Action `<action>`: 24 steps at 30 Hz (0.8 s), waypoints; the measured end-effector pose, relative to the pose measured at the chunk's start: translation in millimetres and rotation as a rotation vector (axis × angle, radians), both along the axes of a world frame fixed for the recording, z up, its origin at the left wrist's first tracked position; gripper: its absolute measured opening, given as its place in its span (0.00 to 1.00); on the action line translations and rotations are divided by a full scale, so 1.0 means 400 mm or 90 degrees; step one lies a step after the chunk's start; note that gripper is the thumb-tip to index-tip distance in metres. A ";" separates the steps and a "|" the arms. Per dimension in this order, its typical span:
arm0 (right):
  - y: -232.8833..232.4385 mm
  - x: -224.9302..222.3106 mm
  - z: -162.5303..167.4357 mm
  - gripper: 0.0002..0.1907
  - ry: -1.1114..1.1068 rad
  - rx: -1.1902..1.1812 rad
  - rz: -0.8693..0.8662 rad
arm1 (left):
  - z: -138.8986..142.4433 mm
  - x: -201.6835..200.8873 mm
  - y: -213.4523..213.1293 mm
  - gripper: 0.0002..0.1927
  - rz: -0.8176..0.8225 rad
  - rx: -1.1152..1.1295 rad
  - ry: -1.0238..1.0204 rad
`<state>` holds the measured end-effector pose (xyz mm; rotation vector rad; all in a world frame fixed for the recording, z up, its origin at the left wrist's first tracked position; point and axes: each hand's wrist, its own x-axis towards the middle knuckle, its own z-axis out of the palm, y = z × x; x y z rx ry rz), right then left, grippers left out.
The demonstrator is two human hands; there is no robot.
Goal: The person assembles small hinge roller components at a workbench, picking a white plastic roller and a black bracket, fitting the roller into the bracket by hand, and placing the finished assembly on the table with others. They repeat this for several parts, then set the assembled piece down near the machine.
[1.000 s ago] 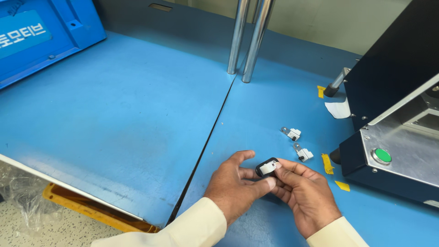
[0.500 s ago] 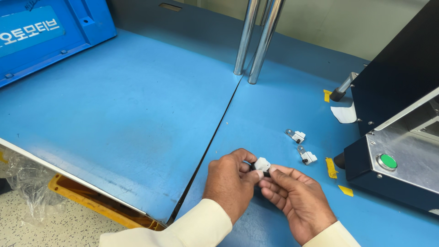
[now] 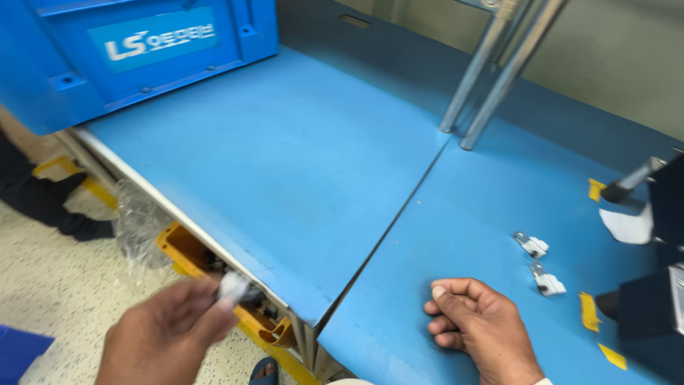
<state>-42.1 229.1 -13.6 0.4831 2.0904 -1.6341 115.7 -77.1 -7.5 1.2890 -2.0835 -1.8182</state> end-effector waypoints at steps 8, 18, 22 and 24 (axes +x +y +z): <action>0.038 0.005 -0.040 0.11 0.056 -0.011 0.010 | -0.311 -0.056 -0.128 0.19 -0.166 -0.256 -0.341; 0.200 0.191 -0.085 0.08 0.034 -0.006 -0.134 | -0.488 -0.302 -0.160 0.22 -0.417 -0.533 -0.210; 0.249 0.241 -0.079 0.09 0.035 0.025 -0.236 | -0.451 -0.373 -0.055 0.19 -0.533 -0.566 -0.189; 0.266 0.260 -0.079 0.09 0.047 0.033 -0.258 | -0.418 -0.408 -0.019 0.18 -0.617 -0.571 -0.161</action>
